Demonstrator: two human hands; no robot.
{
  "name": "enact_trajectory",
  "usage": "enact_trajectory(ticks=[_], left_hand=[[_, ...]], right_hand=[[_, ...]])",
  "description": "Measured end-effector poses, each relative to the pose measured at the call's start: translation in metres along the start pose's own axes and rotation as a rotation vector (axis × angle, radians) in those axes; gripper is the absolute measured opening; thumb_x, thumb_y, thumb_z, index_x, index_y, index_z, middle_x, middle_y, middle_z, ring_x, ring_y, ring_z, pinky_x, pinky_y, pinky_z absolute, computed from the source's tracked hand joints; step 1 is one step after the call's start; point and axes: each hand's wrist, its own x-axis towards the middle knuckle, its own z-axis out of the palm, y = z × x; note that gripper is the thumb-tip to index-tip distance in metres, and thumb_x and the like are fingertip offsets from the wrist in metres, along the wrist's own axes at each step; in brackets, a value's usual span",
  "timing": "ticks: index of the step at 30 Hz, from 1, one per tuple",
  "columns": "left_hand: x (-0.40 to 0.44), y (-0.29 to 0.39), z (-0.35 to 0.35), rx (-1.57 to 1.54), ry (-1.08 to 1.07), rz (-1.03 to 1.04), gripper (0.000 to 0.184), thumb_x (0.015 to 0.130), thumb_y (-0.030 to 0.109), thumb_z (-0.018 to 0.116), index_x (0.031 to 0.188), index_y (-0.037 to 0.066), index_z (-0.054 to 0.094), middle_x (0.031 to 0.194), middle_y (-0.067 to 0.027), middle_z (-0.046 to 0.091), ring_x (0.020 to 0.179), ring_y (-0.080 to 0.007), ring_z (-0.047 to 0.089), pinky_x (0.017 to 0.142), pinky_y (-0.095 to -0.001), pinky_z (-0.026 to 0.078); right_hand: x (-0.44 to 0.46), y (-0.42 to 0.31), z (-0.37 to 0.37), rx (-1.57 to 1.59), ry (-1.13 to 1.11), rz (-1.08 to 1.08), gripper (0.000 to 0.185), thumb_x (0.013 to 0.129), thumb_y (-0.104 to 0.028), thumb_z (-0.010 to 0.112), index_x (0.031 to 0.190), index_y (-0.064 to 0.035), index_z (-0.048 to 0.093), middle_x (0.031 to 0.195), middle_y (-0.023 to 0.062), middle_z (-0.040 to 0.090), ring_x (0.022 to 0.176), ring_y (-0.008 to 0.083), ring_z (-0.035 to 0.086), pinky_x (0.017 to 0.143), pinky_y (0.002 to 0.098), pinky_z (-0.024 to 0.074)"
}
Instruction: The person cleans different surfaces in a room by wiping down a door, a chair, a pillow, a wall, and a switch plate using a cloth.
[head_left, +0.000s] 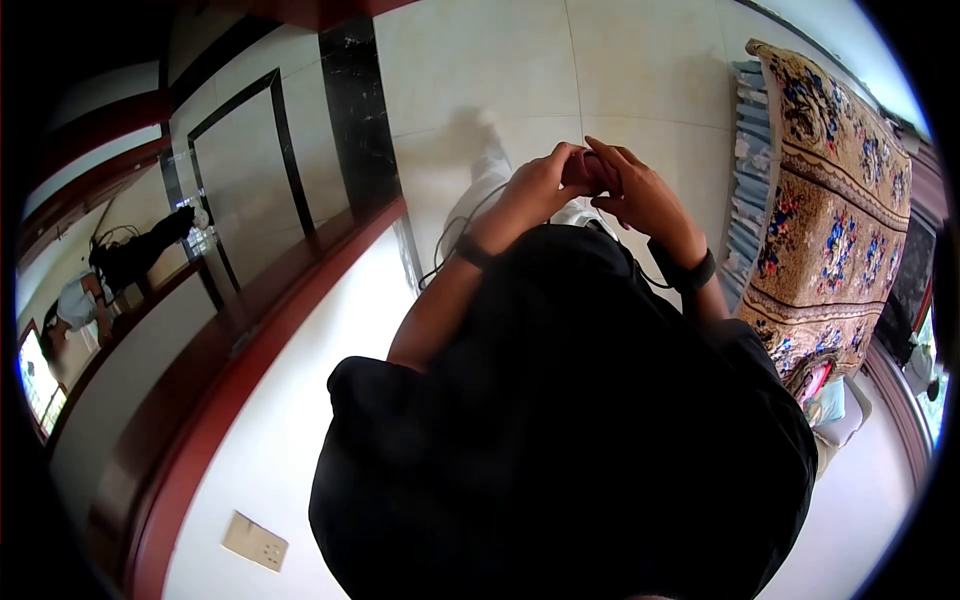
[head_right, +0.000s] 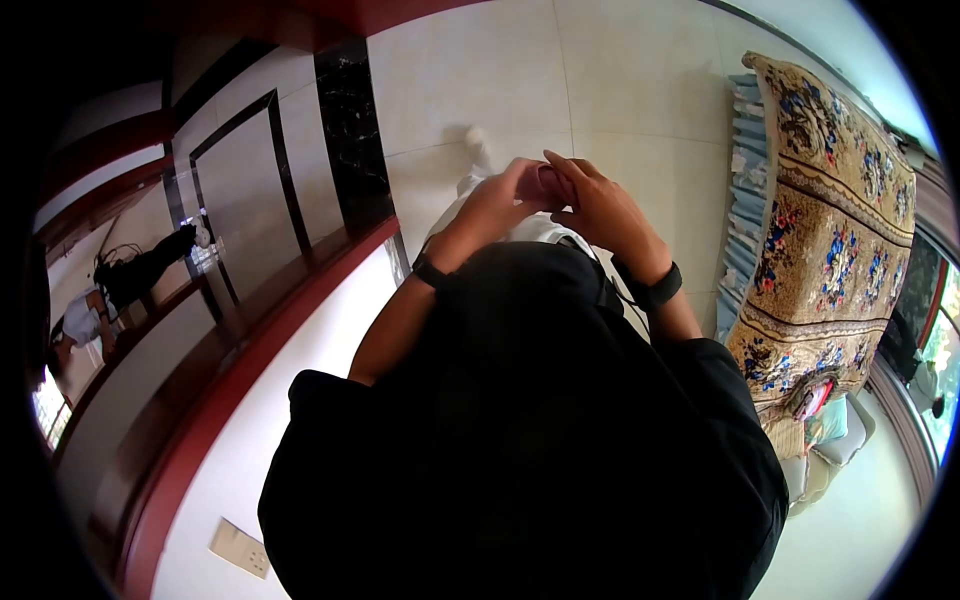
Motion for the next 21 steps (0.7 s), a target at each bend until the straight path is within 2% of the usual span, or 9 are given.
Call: enact_trajectory(ticks=[5, 8, 9, 12, 14, 15, 16, 18, 21], left_hand=[[0.098, -0.007, -0.065, -0.004, -0.047, -0.001, 0.04, 0.08, 0.025, 0.077, 0.108, 0.005, 0.056, 0.09, -0.0146, 0.07, 0.088, -0.0339, 0.068, 0.074, -0.0405, 0.053], [0.154, 0.0, -0.117, -0.008, -0.103, -0.016, 0.04, 0.078, 0.025, 0.078, 0.107, 0.006, 0.059, 0.09, -0.0149, 0.07, 0.087, -0.0339, 0.068, 0.074, -0.0395, 0.054], [0.173, 0.006, -0.135, -0.042, -0.095, 0.008, 0.04, 0.078, 0.025, 0.078, 0.109, 0.007, 0.059, 0.091, -0.0151, 0.07, 0.087, -0.0339, 0.068, 0.075, -0.0392, 0.054], [0.233, 0.029, -0.186, -0.1, -0.016, 0.101, 0.043, 0.079, 0.018, 0.077, 0.115, 0.005, 0.057, 0.099, -0.016, 0.07, 0.09, -0.0335, 0.068, 0.078, -0.0381, 0.055], [0.275, 0.044, -0.215, -0.146, 0.038, 0.142, 0.044, 0.079, 0.014, 0.077, 0.117, 0.004, 0.057, 0.102, -0.0157, 0.07, 0.092, -0.0324, 0.069, 0.079, -0.0378, 0.055], [0.295, 0.062, -0.234, -0.136, 0.016, 0.098, 0.043, 0.083, 0.004, 0.072, 0.123, 0.003, 0.056, 0.107, -0.0135, 0.068, 0.095, -0.0238, 0.069, 0.084, -0.0332, 0.054], [0.316, 0.068, -0.248, -0.129, 0.045, 0.164, 0.043, 0.083, 0.003, 0.072, 0.123, 0.003, 0.056, 0.108, -0.0131, 0.068, 0.096, -0.0235, 0.069, 0.083, -0.033, 0.054], [0.358, 0.078, -0.274, -0.118, 0.112, 0.285, 0.043, 0.082, 0.001, 0.071, 0.122, 0.002, 0.056, 0.109, -0.0125, 0.066, 0.096, -0.0227, 0.068, 0.082, -0.0326, 0.055], [0.418, 0.084, -0.309, -0.056, 0.271, 0.357, 0.043, 0.079, 0.001, 0.074, 0.119, 0.003, 0.058, 0.11, -0.0114, 0.064, 0.092, -0.024, 0.067, 0.078, -0.0325, 0.056]], right_hand=[[0.099, 0.003, -0.028, 0.203, 0.065, 0.113, 0.049, 0.083, -0.002, 0.061, 0.131, -0.0125, 0.056, 0.114, 0.0155, 0.064, 0.095, 0.0365, 0.065, 0.079, 0.0398, 0.0537], [0.165, -0.009, -0.063, 0.085, 0.062, 0.139, 0.044, 0.084, 0.001, 0.058, 0.126, -0.0105, 0.06, 0.107, 0.0151, 0.067, 0.092, 0.0359, 0.066, 0.077, 0.0396, 0.0538], [0.187, -0.014, -0.076, 0.033, 0.1, 0.074, 0.039, 0.083, 0.001, 0.059, 0.121, -0.0082, 0.062, 0.102, 0.0148, 0.068, 0.091, 0.0353, 0.066, 0.076, 0.0395, 0.0536], [0.249, -0.034, -0.125, 0.038, 0.229, 0.012, 0.039, 0.082, 0.001, 0.061, 0.12, -0.0072, 0.062, 0.102, 0.0148, 0.068, 0.09, 0.0357, 0.066, 0.076, 0.0395, 0.0534], [0.284, -0.048, -0.157, 0.1, 0.287, 0.028, 0.037, 0.082, -0.004, 0.067, 0.119, -0.0059, 0.062, 0.103, 0.0143, 0.067, 0.089, 0.036, 0.066, 0.075, 0.0391, 0.0534], [0.304, -0.056, -0.175, 0.132, 0.318, 0.036, 0.038, 0.083, -0.007, 0.069, 0.119, -0.0054, 0.062, 0.104, 0.014, 0.067, 0.089, 0.0361, 0.066, 0.075, 0.0388, 0.0535], [0.32, -0.066, -0.19, 0.164, 0.346, 0.046, 0.039, 0.083, -0.009, 0.07, 0.121, -0.0055, 0.061, 0.107, 0.0138, 0.066, 0.09, 0.0358, 0.066, 0.076, 0.0385, 0.0538], [0.36, -0.067, -0.213, 0.09, 0.432, -0.089, 0.042, 0.084, -0.011, 0.071, 0.124, -0.0063, 0.059, 0.113, 0.0137, 0.064, 0.091, 0.0352, 0.066, 0.077, 0.0384, 0.0541], [0.428, -0.069, -0.25, 0.017, 0.519, -0.256, 0.046, 0.084, -0.012, 0.071, 0.127, -0.0075, 0.057, 0.121, 0.0137, 0.06, 0.093, 0.035, 0.066, 0.079, 0.0383, 0.0545]])
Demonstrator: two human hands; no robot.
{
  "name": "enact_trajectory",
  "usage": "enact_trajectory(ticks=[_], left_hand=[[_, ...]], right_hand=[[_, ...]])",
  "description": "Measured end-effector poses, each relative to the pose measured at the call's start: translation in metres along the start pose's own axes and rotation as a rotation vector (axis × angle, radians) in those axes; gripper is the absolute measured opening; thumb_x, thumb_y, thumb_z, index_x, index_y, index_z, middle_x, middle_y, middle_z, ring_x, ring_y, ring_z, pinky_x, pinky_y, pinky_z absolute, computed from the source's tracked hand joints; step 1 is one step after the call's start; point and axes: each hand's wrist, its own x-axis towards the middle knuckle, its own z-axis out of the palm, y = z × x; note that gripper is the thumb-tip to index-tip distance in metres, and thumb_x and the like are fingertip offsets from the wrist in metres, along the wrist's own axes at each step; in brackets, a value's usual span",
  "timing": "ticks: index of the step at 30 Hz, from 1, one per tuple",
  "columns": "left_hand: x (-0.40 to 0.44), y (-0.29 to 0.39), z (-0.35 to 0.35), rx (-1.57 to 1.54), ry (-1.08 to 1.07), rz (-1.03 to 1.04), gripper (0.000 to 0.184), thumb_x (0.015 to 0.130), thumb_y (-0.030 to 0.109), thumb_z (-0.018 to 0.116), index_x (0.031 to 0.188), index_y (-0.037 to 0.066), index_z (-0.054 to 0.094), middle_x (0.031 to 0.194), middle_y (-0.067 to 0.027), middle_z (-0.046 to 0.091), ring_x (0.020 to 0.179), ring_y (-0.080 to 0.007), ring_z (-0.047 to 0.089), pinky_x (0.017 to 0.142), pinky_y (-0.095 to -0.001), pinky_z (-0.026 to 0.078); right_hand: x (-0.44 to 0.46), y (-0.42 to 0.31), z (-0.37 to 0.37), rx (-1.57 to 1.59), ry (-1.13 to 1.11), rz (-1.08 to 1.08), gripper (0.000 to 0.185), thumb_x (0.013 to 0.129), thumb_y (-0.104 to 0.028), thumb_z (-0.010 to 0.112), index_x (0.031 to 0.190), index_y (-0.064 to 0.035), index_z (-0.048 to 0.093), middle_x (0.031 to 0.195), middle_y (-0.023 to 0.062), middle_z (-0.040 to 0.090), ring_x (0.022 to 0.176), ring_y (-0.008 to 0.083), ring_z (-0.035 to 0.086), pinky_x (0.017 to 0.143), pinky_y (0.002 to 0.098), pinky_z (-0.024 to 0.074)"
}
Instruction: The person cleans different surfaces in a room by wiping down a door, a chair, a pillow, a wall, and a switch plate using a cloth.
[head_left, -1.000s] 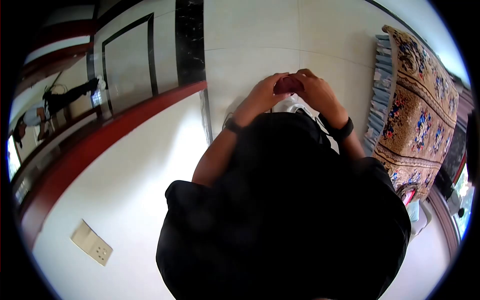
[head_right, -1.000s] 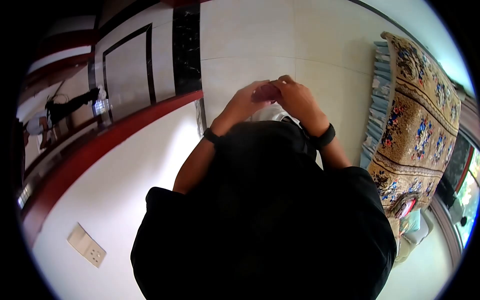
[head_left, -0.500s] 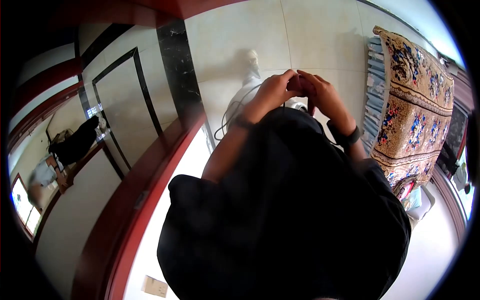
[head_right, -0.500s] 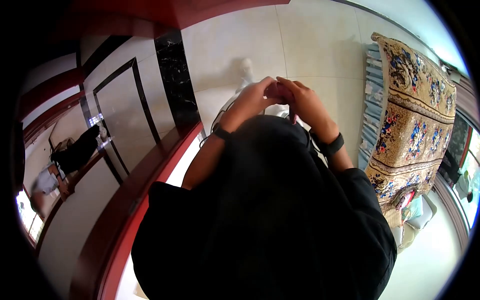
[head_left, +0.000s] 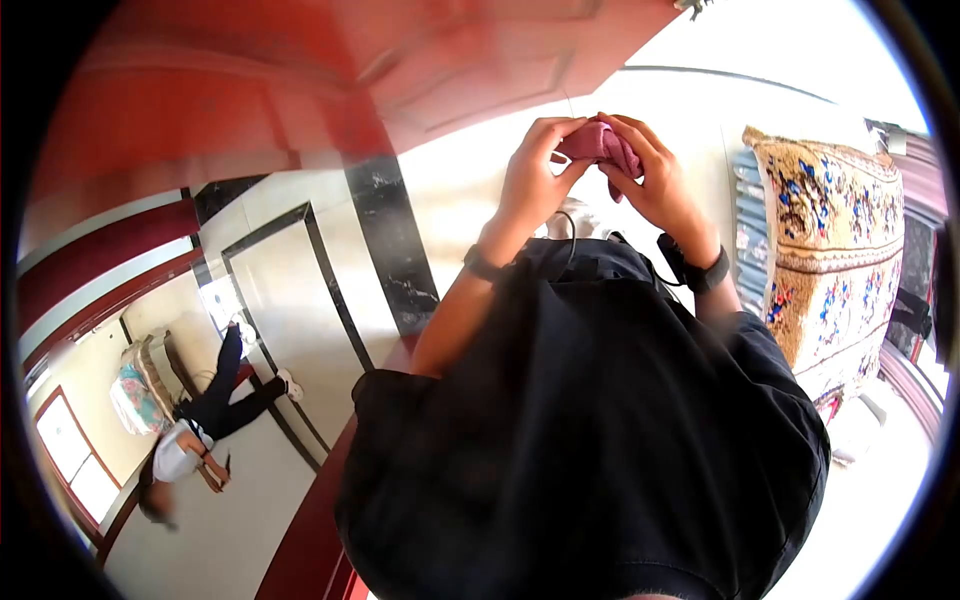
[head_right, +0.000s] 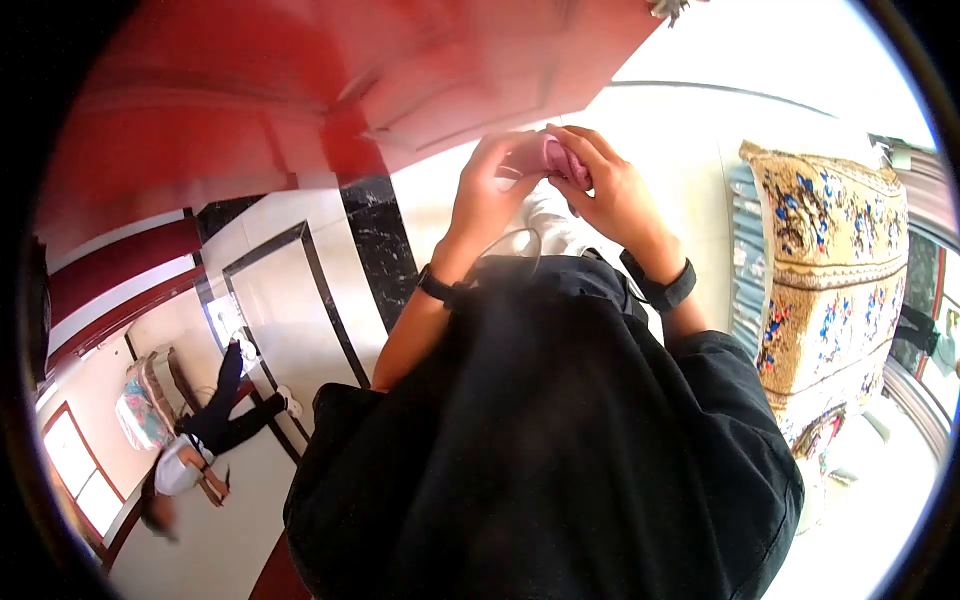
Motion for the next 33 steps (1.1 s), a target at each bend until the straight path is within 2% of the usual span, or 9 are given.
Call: enact_trajectory(ticks=[2, 9, 13, 15, 17, 19, 21, 26, 33], left_hand=[[0.031, -0.011, -0.011, 0.032, 0.066, 0.001, 0.046, 0.077, 0.003, 0.076, 0.119, 0.005, 0.058, 0.11, -0.011, 0.063, 0.087, -0.0232, 0.067, 0.073, -0.0318, 0.056], [0.123, 0.018, -0.072, 0.243, 0.444, 0.161, 0.045, 0.077, 0.007, 0.08, 0.114, -0.001, 0.057, 0.102, -0.016, 0.069, 0.085, -0.0245, 0.069, 0.075, -0.0341, 0.056], [0.178, 0.038, -0.114, 0.4, 0.561, 0.424, 0.042, 0.077, 0.003, 0.08, 0.111, -0.003, 0.055, 0.097, -0.0118, 0.068, 0.081, -0.0167, 0.068, 0.072, -0.0289, 0.054], [0.197, 0.068, -0.121, 0.398, 0.557, 0.459, 0.038, 0.077, 0.005, 0.079, 0.107, 0.0, 0.057, 0.097, -0.0123, 0.068, 0.077, -0.0201, 0.068, 0.066, -0.0306, 0.054], [0.218, 0.076, -0.127, 0.377, 0.517, 0.471, 0.035, 0.077, 0.011, 0.079, 0.105, 0.002, 0.06, 0.094, -0.0116, 0.067, 0.07, -0.0237, 0.066, 0.059, -0.0324, 0.053], [0.235, 0.075, -0.129, 0.457, 0.514, 0.56, 0.034, 0.075, 0.015, 0.08, 0.096, 0.004, 0.056, 0.086, -0.0103, 0.062, 0.065, -0.0272, 0.062, 0.054, -0.034, 0.05], [0.231, 0.061, -0.13, 0.488, 0.494, 0.553, 0.035, 0.074, 0.017, 0.081, 0.094, 0.006, 0.054, 0.084, -0.009, 0.061, 0.065, -0.0278, 0.062, 0.054, -0.0352, 0.05], [0.208, 0.056, -0.161, 0.54, 0.375, 0.431, 0.036, 0.07, 0.016, 0.081, 0.093, 0.008, 0.055, 0.076, -0.0078, 0.063, 0.063, -0.0282, 0.065, 0.053, -0.0368, 0.051], [0.164, 0.029, -0.22, 0.64, 0.385, 0.372, 0.035, 0.072, 0.014, 0.08, 0.096, 0.007, 0.055, 0.077, -0.0088, 0.064, 0.065, -0.0284, 0.066, 0.055, -0.0376, 0.051]], right_hand=[[0.039, 0.008, 0.001, 0.04, -0.011, 0.015, 0.046, 0.084, -0.013, 0.071, 0.128, -0.0082, 0.057, 0.128, 0.0137, 0.057, 0.096, 0.0356, 0.065, 0.081, 0.0394, 0.0538], [0.174, 0.006, 0.005, 0.312, 0.073, -0.193, 0.044, 0.081, -0.008, 0.077, 0.117, -0.0017, 0.053, 0.108, 0.0153, 0.06, 0.096, 0.0276, 0.064, 0.083, 0.0358, 0.0508], [0.239, -0.014, 0.005, 0.201, 0.192, -0.435, 0.046, 0.077, -0.005, 0.08, 0.113, -0.0008, 0.053, 0.105, 0.0149, 0.06, 0.094, 0.0276, 0.063, 0.08, 0.0355, 0.0513], [0.259, -0.039, -0.013, 0.058, 0.413, -0.531, 0.037, 0.073, -0.002, 0.081, 0.103, -0.0005, 0.059, 0.103, 0.0135, 0.06, 0.091, 0.0281, 0.063, 0.077, 0.0334, 0.0505], [0.268, -0.047, -0.011, 0.113, 0.549, -0.457, 0.036, 0.071, -0.002, 0.078, 0.105, -0.0034, 0.064, 0.099, 0.0119, 0.061, 0.086, 0.0312, 0.062, 0.074, 0.0362, 0.051], [0.273, -0.039, -0.005, 0.274, 0.546, -0.273, 0.03, 0.076, -0.004, 0.079, 0.101, -0.0024, 0.062, 0.097, 0.0116, 0.062, 0.087, 0.0245, 0.064, 0.076, 0.0322, 0.0502], [0.274, -0.023, 0.004, 0.382, 0.558, -0.296, 0.031, 0.078, -0.007, 0.08, 0.102, -0.0022, 0.06, 0.097, 0.0114, 0.064, 0.087, 0.0225, 0.064, 0.077, 0.0308, 0.05], [0.269, -0.034, 0.018, 0.131, 0.483, -0.239, 0.032, 0.074, -0.009, 0.082, 0.098, -0.0036, 0.062, 0.089, 0.0117, 0.066, 0.08, 0.0297, 0.067, 0.073, 0.0346, 0.0526], [0.256, -0.089, 0.088, 0.204, 0.397, 0.007, 0.025, 0.073, -0.01, 0.083, 0.09, -0.0019, 0.065, 0.079, 0.0114, 0.067, 0.07, 0.023, 0.064, 0.067, 0.0324, 0.0514]])
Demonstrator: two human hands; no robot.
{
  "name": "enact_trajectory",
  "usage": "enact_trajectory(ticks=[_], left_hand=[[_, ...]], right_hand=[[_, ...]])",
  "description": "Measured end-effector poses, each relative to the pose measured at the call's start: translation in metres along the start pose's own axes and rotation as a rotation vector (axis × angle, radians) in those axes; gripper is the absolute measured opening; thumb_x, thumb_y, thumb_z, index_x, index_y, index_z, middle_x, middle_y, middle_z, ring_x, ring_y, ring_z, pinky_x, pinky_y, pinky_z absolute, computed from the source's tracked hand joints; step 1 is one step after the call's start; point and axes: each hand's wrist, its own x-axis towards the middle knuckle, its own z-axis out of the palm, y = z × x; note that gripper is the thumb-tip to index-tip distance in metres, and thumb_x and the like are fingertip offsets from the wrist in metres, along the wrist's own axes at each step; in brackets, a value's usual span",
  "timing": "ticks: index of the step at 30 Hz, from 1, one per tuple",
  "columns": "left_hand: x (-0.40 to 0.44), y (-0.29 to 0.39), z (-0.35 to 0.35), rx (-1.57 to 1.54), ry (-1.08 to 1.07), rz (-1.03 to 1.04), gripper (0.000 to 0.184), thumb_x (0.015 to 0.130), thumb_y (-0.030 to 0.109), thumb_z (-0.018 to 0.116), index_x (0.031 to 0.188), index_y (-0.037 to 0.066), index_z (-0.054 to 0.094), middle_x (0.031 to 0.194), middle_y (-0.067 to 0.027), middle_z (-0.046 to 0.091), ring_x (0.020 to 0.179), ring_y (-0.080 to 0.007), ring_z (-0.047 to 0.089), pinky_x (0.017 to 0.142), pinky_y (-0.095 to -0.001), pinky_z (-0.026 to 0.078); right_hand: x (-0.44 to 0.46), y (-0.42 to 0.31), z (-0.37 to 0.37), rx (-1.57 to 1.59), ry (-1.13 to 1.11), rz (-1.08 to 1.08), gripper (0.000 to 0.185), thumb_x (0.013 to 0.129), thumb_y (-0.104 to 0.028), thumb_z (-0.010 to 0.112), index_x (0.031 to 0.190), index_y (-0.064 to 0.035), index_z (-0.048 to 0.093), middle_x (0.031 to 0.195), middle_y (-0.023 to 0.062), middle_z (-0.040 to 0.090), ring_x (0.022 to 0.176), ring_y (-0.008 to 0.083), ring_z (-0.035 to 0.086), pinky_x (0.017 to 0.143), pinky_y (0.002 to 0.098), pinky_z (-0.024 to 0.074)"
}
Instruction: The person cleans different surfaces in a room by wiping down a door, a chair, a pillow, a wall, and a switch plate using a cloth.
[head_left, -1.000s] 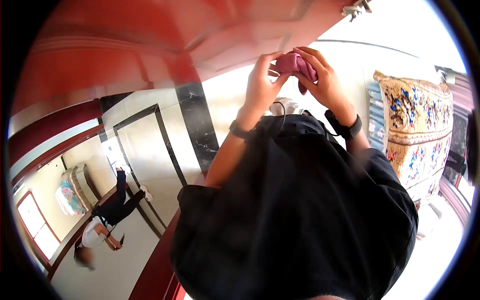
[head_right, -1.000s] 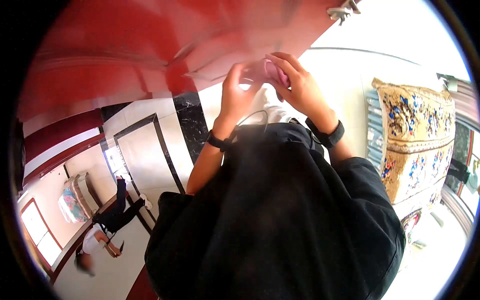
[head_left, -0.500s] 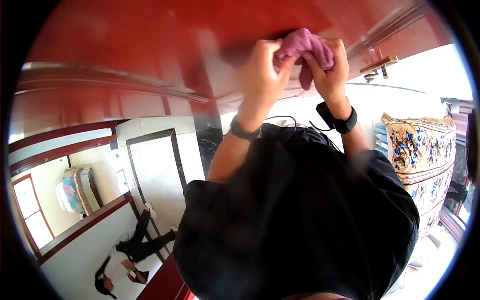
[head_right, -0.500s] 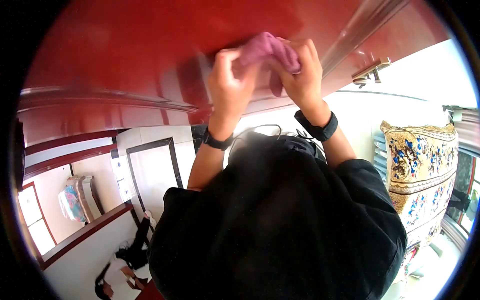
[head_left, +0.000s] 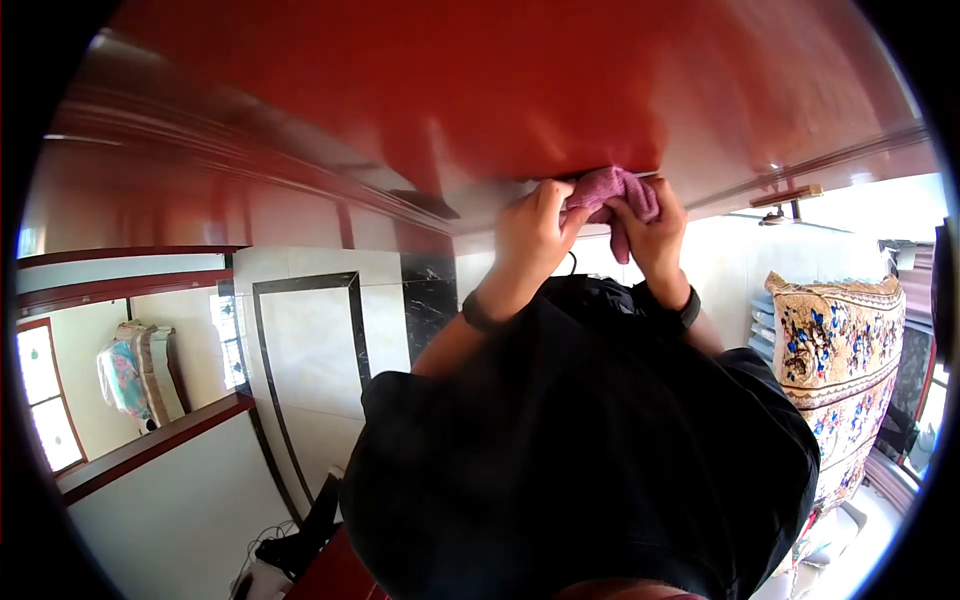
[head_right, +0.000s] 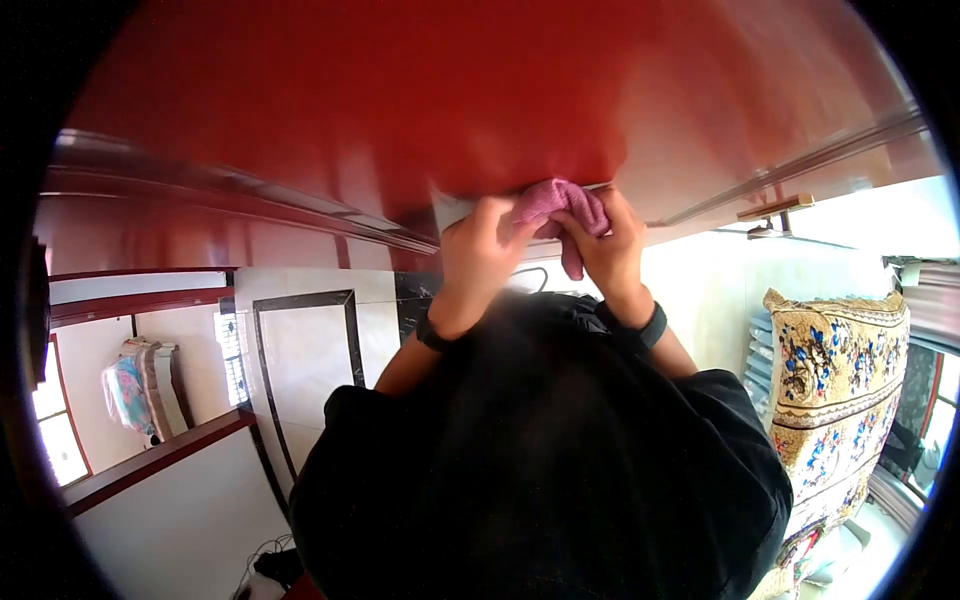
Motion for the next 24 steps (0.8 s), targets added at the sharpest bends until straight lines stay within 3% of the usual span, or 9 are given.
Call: enact_trajectory(ticks=[4, 10, 13, 18, 22, 24], left_hand=[[-0.022, -0.033, -0.027, 0.016, 0.002, -0.058, 0.03, 0.08, 0.024, 0.079, 0.094, 0.008, 0.057, 0.077, -0.0126, 0.068, 0.066, -0.0324, 0.067, 0.055, -0.0375, 0.053], [-0.052, -0.063, -0.066, 0.111, 0.034, -0.19, 0.029, 0.079, 0.022, 0.077, 0.097, 0.006, 0.061, 0.075, -0.0145, 0.065, 0.064, -0.0332, 0.065, 0.056, -0.0404, 0.051], [-0.061, -0.074, -0.085, 0.119, 0.081, -0.25, 0.029, 0.079, 0.021, 0.078, 0.099, 0.007, 0.063, 0.078, -0.0143, 0.067, 0.067, -0.034, 0.066, 0.058, -0.0404, 0.052], [-0.049, -0.079, -0.113, 0.202, 0.083, -0.128, 0.024, 0.081, 0.014, 0.077, 0.094, 0.004, 0.059, 0.078, -0.0146, 0.067, 0.064, -0.0312, 0.066, 0.056, -0.0361, 0.051], [-0.044, -0.075, -0.116, 0.204, 0.08, -0.102, 0.024, 0.081, 0.013, 0.077, 0.095, 0.004, 0.059, 0.077, -0.0143, 0.067, 0.062, -0.0292, 0.065, 0.056, -0.0349, 0.051], [-0.039, -0.075, -0.117, 0.193, 0.099, -0.09, 0.025, 0.082, 0.014, 0.077, 0.095, 0.004, 0.059, 0.077, -0.0138, 0.067, 0.061, -0.0273, 0.064, 0.056, -0.0341, 0.051]], right_hand=[[-0.019, -0.012, 0.044, 0.011, -0.033, 0.051, 0.025, 0.074, -0.013, 0.082, 0.09, -0.0031, 0.066, 0.078, 0.0137, 0.066, 0.066, 0.0272, 0.063, 0.063, 0.0335, 0.0513], [-0.031, -0.033, 0.087, 0.025, -0.149, -0.022, 0.022, 0.074, -0.016, 0.08, 0.082, -0.0041, 0.062, 0.071, 0.0139, 0.061, 0.06, 0.0317, 0.06, 0.055, 0.0373, 0.048], [-0.033, -0.048, 0.102, -0.027, -0.232, -0.065, 0.024, 0.075, -0.018, 0.079, 0.088, -0.0047, 0.064, 0.074, 0.0144, 0.065, 0.064, 0.0332, 0.063, 0.057, 0.0379, 0.0503], [-0.025, -0.064, 0.112, -0.089, -0.274, -0.233, 0.027, 0.079, -0.026, 0.078, 0.091, -0.0052, 0.064, 0.075, 0.0158, 0.066, 0.065, 0.0351, 0.065, 0.058, 0.0379, 0.0517], [-0.017, -0.07, 0.104, -0.16, -0.417, -0.195, 0.029, 0.081, -0.027, 0.076, 0.087, -0.0033, 0.061, 0.074, 0.0164, 0.065, 0.064, 0.0365, 0.063, 0.056, 0.0399, 0.0505], [-0.014, -0.075, 0.103, -0.125, -0.368, -0.264, 0.029, 0.081, -0.027, 0.076, 0.089, -0.0031, 0.06, 0.073, 0.0161, 0.064, 0.064, 0.0368, 0.063, 0.056, 0.0402, 0.0501]])
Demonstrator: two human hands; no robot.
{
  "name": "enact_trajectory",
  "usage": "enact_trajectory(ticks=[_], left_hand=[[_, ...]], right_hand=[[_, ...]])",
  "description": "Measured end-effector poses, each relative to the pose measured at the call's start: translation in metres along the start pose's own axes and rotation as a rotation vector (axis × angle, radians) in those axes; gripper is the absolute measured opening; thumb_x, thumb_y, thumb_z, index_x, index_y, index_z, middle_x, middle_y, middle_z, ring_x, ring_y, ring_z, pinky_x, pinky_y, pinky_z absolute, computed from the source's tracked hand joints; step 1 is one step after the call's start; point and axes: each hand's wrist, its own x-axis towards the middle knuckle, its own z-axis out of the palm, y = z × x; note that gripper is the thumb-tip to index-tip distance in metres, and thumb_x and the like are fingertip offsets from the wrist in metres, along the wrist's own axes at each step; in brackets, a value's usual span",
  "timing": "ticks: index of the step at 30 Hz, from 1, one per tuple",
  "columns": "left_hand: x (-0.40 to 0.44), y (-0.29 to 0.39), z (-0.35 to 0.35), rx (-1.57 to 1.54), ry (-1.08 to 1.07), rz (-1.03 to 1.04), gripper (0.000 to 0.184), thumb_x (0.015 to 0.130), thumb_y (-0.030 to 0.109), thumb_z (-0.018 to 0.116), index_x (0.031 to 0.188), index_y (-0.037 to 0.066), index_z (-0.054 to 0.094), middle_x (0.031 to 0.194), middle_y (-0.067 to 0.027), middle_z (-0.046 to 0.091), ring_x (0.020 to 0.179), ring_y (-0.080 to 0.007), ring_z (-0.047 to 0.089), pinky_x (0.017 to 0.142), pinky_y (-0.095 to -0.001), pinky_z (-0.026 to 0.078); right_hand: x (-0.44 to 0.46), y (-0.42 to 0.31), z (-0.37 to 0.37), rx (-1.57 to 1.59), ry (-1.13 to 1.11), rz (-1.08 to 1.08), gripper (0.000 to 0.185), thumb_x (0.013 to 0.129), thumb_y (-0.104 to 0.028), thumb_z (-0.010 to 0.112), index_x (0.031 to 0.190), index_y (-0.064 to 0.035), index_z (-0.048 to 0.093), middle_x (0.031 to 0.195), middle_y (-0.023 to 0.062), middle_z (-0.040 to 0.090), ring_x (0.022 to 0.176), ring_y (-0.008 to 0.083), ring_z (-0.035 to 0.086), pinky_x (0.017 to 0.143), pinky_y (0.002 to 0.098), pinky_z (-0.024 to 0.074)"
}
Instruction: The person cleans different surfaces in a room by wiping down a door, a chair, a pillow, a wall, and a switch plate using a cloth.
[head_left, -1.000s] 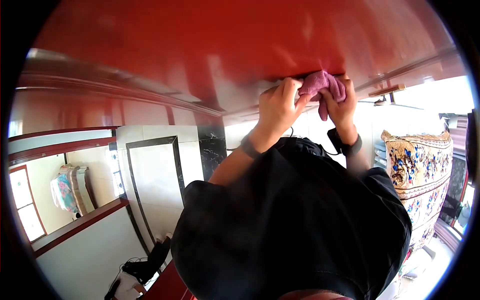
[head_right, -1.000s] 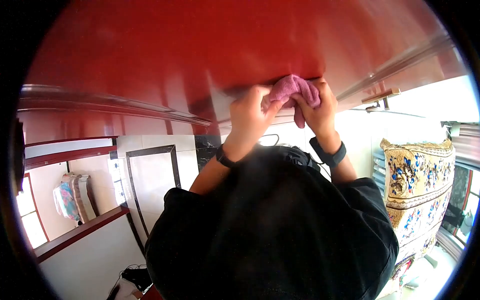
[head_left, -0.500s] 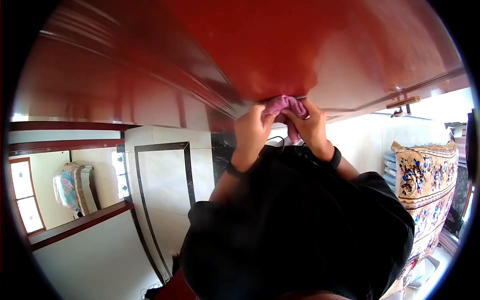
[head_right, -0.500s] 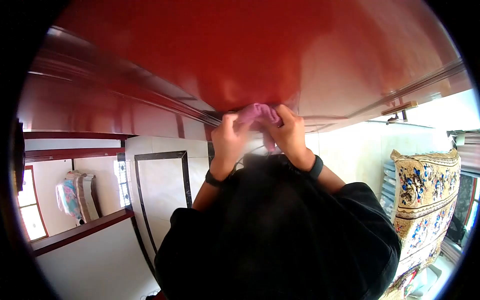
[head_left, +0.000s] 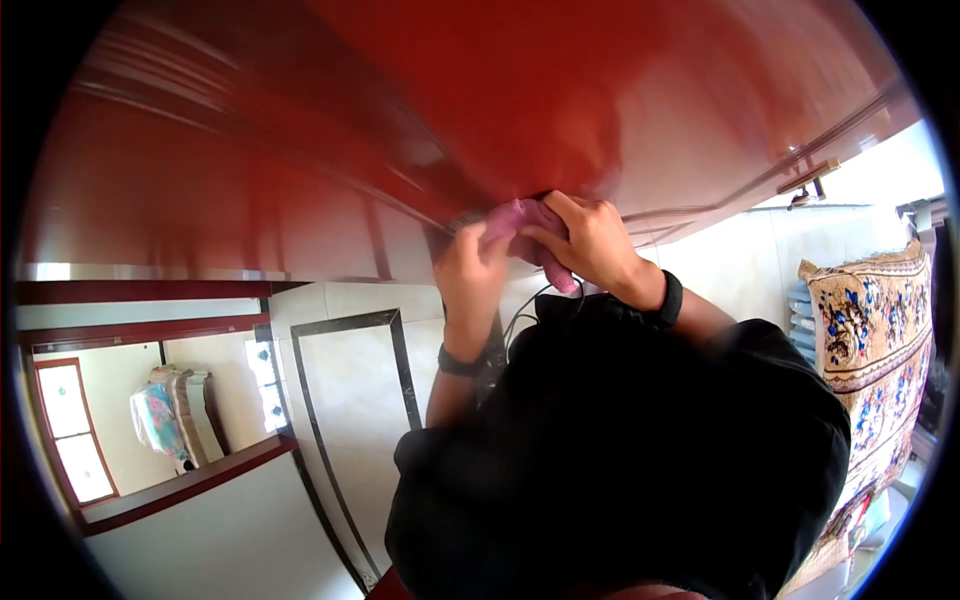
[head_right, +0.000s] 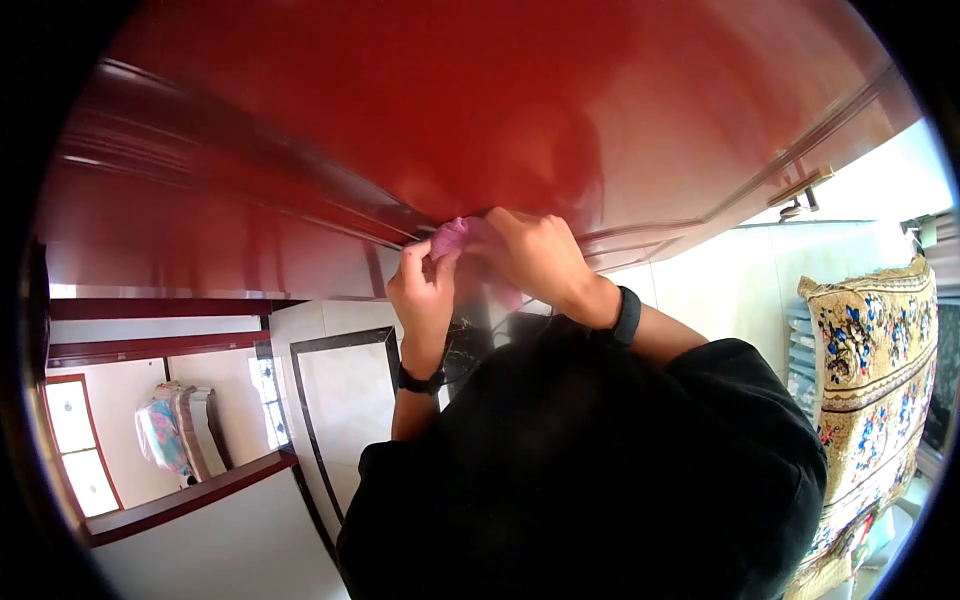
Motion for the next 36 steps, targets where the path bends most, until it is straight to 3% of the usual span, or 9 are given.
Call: enact_trajectory(ticks=[8, 9, 13, 16, 22, 26, 30, 34, 36], left_hand=[[0.046, 0.049, -0.012, -0.138, 0.048, 0.007, 0.032, 0.077, 0.021, 0.082, 0.094, 0.005, 0.061, 0.081, -0.0115, 0.068, 0.065, -0.0275, 0.066, 0.056, -0.0346, 0.052], [0.051, 0.059, -0.01, -0.133, 0.019, 0.011, 0.032, 0.077, 0.02, 0.082, 0.096, 0.004, 0.061, 0.082, -0.0118, 0.069, 0.065, -0.025, 0.067, 0.057, -0.0332, 0.052], [0.049, 0.082, 0.031, -0.185, 0.009, 0.106, 0.032, 0.077, 0.022, 0.082, 0.097, 0.006, 0.062, 0.086, -0.0117, 0.07, 0.068, -0.0257, 0.068, 0.059, -0.0337, 0.054], [0.031, 0.076, 0.069, -0.232, 0.009, 0.228, 0.034, 0.077, 0.02, 0.08, 0.1, 0.008, 0.058, 0.087, -0.0069, 0.065, 0.069, -0.028, 0.066, 0.056, -0.0358, 0.052], [-0.018, 0.045, 0.093, -0.101, -0.237, 0.076, 0.028, 0.082, 0.018, 0.073, 0.102, 0.008, 0.056, 0.086, -0.012, 0.066, 0.069, -0.0333, 0.066, 0.057, -0.04, 0.053], [-0.05, 0.011, 0.084, -0.125, -0.303, -0.193, 0.025, 0.087, 0.019, 0.069, 0.104, 0.007, 0.056, 0.088, -0.0155, 0.067, 0.074, -0.0371, 0.066, 0.06, -0.0444, 0.052], [-0.057, 0.001, 0.052, -0.192, -0.139, -0.361, 0.026, 0.09, 0.014, 0.066, 0.112, 0.005, 0.057, 0.094, -0.0196, 0.067, 0.082, -0.0387, 0.066, 0.065, -0.0451, 0.052], [-0.054, -0.003, 0.041, -0.37, 0.076, -0.45, 0.026, 0.09, 0.008, 0.067, 0.111, -0.002, 0.055, 0.098, -0.0183, 0.065, 0.087, -0.0299, 0.066, 0.074, -0.0382, 0.054], [-0.046, -0.007, 0.031, -0.276, 0.207, -0.325, 0.026, 0.092, 0.005, 0.064, 0.113, -0.004, 0.053, 0.105, -0.0179, 0.064, 0.091, -0.0245, 0.065, 0.079, -0.0352, 0.054]], right_hand=[[0.003, -0.012, -0.034, 0.119, 0.129, 0.048, 0.03, 0.082, -0.017, 0.076, 0.103, -0.0011, 0.061, 0.08, 0.0168, 0.065, 0.07, 0.0323, 0.066, 0.062, 0.0359, 0.0518], [0.001, -0.01, -0.034, 0.202, 0.201, 0.104, 0.03, 0.081, -0.02, 0.078, 0.094, -0.0028, 0.058, 0.077, 0.0176, 0.062, 0.063, 0.0318, 0.062, 0.057, 0.0358, 0.0492], [-0.023, 0.019, -0.046, 0.298, 0.346, 0.232, 0.021, 0.088, -0.012, 0.07, 0.1, -0.0012, 0.056, 0.08, 0.0148, 0.066, 0.068, 0.017, 0.064, 0.062, 0.0318, 0.0502], [-0.045, 0.063, -0.043, 0.257, 0.334, 0.292, 0.019, 0.09, -0.011, 0.068, 0.101, -0.0021, 0.056, 0.075, 0.0139, 0.066, 0.069, 0.0172, 0.065, 0.064, 0.0312, 0.0508], [-0.066, 0.099, -0.023, 0.112, 0.028, 0.46, 0.025, 0.089, -0.026, 0.067, 0.102, -0.0056, 0.06, 0.076, 0.0186, 0.067, 0.073, 0.0373, 0.067, 0.064, 0.0411, 0.0518], [-0.056, 0.083, 0.008, -0.051, -0.041, 0.292, 0.026, 0.087, -0.026, 0.069, 0.093, -0.0039, 0.058, 0.074, 0.0194, 0.065, 0.07, 0.0386, 0.065, 0.06, 0.041, 0.0505], [-0.036, 0.058, 0.029, -0.071, -0.065, 0.052, 0.025, 0.087, -0.026, 0.069, 0.086, -0.0065, 0.053, 0.068, 0.016, 0.062, 0.063, 0.0386, 0.062, 0.054, 0.0441, 0.049], [-0.01, 0.023, 0.026, -0.012, -0.031, -0.14, 0.026, 0.087, -0.024, 0.069, 0.088, -0.0054, 0.051, 0.068, 0.0147, 0.061, 0.061, 0.0368, 0.062, 0.052, 0.0419, 0.0489], [0.003, 0.005, 0.023, 0.026, 0.0, -0.208, 0.026, 0.087, -0.023, 0.069, 0.088, -0.0051, 0.051, 0.067, 0.0139, 0.061, 0.061, 0.0362, 0.062, 0.052, 0.0413, 0.0489]])
